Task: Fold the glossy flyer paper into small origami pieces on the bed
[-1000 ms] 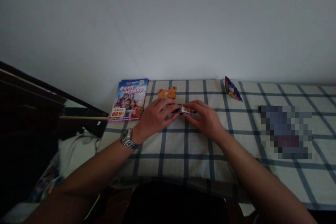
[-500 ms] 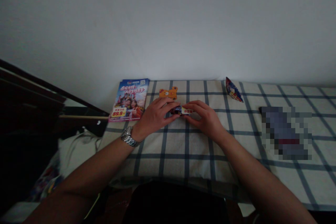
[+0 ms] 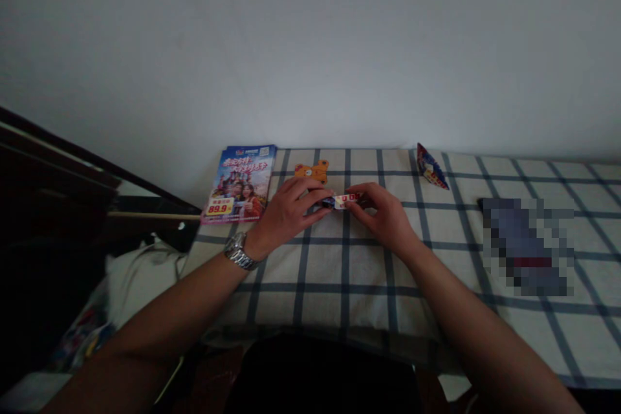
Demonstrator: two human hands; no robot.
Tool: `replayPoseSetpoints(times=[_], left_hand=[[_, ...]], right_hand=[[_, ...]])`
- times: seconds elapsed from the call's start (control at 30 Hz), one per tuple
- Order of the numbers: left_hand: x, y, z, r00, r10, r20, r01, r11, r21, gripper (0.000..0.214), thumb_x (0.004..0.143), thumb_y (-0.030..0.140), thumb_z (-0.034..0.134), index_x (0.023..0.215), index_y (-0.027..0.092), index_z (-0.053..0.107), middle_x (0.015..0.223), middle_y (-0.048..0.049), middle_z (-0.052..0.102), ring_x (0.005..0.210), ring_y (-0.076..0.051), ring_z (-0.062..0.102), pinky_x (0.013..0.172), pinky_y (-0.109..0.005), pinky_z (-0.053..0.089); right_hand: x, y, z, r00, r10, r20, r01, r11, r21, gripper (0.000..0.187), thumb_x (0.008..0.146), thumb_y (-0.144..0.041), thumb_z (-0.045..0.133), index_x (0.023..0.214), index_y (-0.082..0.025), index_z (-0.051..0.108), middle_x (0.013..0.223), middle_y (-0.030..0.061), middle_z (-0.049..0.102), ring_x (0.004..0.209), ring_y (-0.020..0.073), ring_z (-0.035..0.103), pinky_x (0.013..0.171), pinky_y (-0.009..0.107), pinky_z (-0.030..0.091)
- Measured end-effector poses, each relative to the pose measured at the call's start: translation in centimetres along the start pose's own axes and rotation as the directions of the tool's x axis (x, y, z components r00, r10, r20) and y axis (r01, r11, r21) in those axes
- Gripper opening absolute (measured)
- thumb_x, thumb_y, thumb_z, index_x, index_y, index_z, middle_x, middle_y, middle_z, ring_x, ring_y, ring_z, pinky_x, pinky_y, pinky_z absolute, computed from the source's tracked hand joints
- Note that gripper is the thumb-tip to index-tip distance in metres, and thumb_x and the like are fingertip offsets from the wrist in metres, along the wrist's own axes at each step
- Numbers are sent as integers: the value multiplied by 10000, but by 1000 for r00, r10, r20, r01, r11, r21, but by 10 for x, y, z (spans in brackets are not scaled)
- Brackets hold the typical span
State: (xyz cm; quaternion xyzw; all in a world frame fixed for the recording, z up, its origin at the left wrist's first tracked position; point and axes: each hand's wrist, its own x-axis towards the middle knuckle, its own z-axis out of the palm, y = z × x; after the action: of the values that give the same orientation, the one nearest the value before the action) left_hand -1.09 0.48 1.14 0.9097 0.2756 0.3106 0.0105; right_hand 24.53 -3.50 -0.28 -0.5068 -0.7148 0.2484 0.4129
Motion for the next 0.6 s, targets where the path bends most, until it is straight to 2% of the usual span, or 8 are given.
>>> replayPoseSetpoints(times=[0.1,0.23,0.43,0.6], left_hand=[[0,0,0,1000,4,9,-4,1000,-8,298,1022,315,675,1304,226,639,1227,-74,663,1157,-249,644,1033,-449,558],[0,-1,1,1000,-4,7,4,999,-41,294,1024,321,673,1304,237,642,1228,-66,664,1165,-243,645,1045,-451,553],[-2,-3,3,999,-36,-9,35,993,-112,286,1026,330,670,1300,251,647,1246,-66,654,1186,-245,639,1072,-472,546],[-2,-3,1,986,-154,-69,139,974,-181,308,1030,340,656,1323,249,626,1325,-86,613,1286,-254,598,1137,-489,520]], right_hand=[[0,1,0,999,37,3,-37,998,58,230,954,-460,735,1073,-265,711,991,56,742,850,230,737,770,399,652],[1,0,0,999,37,6,-37,995,92,245,947,-475,738,1064,-262,711,1011,64,738,873,234,732,789,409,658],[2,-2,-3,997,-63,35,62,998,29,149,986,-386,705,1071,-264,712,1075,76,720,957,235,717,795,381,643],[2,-6,-5,991,-126,52,126,992,15,131,998,-358,687,1080,-258,709,1114,92,720,1005,245,722,798,389,655]])
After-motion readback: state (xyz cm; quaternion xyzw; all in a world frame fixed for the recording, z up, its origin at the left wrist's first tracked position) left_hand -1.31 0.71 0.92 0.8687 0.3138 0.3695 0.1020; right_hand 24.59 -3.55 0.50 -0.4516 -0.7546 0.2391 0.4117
